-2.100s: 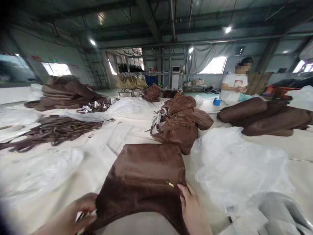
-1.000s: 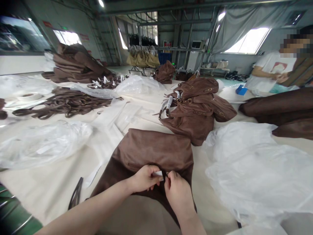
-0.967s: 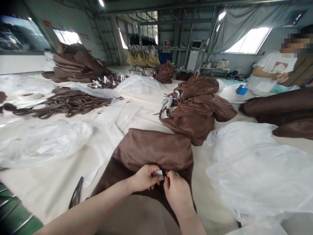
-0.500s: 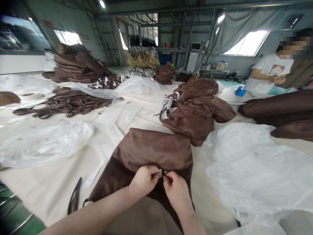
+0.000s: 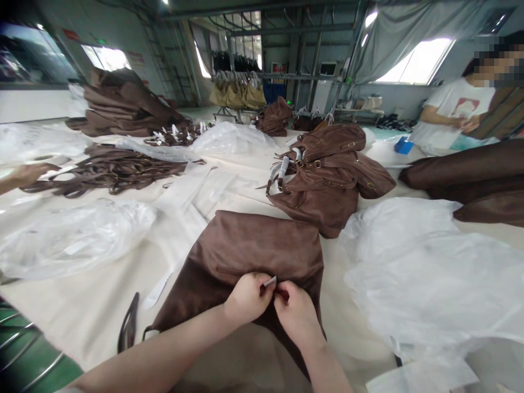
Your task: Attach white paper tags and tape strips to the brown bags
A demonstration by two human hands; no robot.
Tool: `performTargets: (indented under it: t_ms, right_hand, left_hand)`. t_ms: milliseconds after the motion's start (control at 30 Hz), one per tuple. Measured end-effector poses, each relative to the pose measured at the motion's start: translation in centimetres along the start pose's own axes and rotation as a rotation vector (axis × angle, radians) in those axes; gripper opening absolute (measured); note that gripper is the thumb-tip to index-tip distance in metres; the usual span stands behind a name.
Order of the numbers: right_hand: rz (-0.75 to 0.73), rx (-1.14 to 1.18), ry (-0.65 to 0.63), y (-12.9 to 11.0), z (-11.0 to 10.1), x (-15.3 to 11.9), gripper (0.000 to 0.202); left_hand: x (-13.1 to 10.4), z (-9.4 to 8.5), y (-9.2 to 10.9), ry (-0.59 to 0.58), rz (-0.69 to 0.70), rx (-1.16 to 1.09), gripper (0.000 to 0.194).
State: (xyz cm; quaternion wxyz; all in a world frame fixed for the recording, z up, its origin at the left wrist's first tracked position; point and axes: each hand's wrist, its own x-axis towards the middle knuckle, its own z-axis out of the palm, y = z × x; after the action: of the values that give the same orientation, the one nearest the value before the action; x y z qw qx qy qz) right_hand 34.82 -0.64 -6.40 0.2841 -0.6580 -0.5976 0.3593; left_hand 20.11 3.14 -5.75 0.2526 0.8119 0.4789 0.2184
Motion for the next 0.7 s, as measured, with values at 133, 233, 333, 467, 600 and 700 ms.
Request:
performTargets:
  t_ms: [133, 233, 333, 467, 600, 700]
  right_hand:
    - [-0.003, -0.009, -0.003, 0.01, -0.01, 0.0, 0.022]
    - [-0.014, -0.002, -0.014, 0.05, 0.04, 0.0, 0.024]
    - [-0.03, 0.009, -0.016, 0.06, 0.05, -0.01, 0.025]
    - [-0.028, -0.001, -0.026, -0.01, -0.02, 0.01, 0.028]
    - [-0.03, 0.008, -0.045, 0.02, -0.12, 0.03, 0.029]
    - [-0.002, 0.098, -0.062, 0.21, -0.1, -0.18, 0.028]
  left_hand:
    - [-0.05, -0.32, -0.21, -0.032, -0.032, -0.047, 0.027]
    - [0.13, -0.23, -0.55, -0.098, -0.079, -0.162, 0.03]
    - [0.23, -0.03, -0.82, -0.155, -0.155, -0.27, 0.031]
    - [0.17, -0.05, -0.86, -0.116, -0.147, -0.25, 0.026]
    - [0.28, -0.33, -0.53, -0.075, -0.117, -0.195, 0.025]
    - [0.52, -0.33, -0.25, -0.119, -0.171, -0.294, 0.023]
